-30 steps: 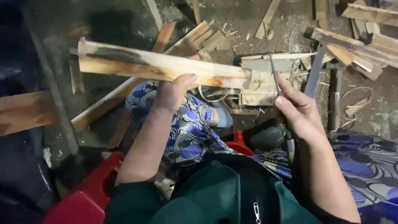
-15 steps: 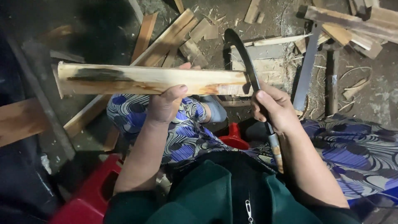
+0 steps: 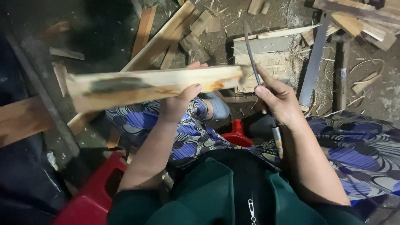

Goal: Shaping a piece of wood by shaving it with a curved blade in a workshop environment.

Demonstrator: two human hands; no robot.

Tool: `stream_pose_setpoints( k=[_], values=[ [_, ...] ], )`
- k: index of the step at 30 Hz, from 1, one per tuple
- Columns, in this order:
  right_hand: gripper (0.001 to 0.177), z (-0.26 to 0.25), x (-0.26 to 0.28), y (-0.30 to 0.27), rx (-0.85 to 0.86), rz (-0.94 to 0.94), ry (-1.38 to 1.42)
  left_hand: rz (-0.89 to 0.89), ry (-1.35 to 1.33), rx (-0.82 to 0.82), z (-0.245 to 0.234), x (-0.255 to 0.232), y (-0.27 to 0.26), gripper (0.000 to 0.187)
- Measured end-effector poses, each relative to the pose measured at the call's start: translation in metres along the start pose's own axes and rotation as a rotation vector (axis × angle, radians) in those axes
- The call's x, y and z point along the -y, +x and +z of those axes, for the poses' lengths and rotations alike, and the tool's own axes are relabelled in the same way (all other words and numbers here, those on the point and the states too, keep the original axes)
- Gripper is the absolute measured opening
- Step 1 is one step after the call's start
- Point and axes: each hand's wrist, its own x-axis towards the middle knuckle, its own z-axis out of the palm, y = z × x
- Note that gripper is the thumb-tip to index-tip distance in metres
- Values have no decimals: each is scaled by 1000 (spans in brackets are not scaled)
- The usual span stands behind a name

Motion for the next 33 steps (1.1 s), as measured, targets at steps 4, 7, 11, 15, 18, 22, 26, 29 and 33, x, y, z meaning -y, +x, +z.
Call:
stream_pose_setpoints(
  k=[4, 7, 11, 15, 18, 22, 26, 29, 33],
  values=[
    [51, -2, 30, 1, 65, -4, -39, 74, 176, 31, 3, 12, -2, 51],
    [51, -8, 20, -7, 119, -38, -52, 109, 207, 11, 5, 40, -2, 51],
    [65, 3, 47, -16, 196, -114, -99, 194, 497, -175, 40, 79, 2, 71],
    [57, 4, 55, -26, 180, -110, -151, -62, 204, -57, 37, 94, -5, 57],
    [60, 4, 54, -35, 120, -96, -110, -169, 269, -73, 48, 109, -4, 67],
    [58, 0, 58, -43, 29, -106, -13, -446, 350, -60, 79, 45, 6, 57],
    [64, 1, 63, -55, 12, -132, 192, -463, 416, -42, 73, 58, 3, 55],
    [91, 7, 74, -63, 66, -165, 204, -463, 490, 13, 88, 51, 3, 40],
    [102, 19, 101, -64, 44, -161, 141, -327, 531, 226, 91, 60, 7, 34]
  ],
)
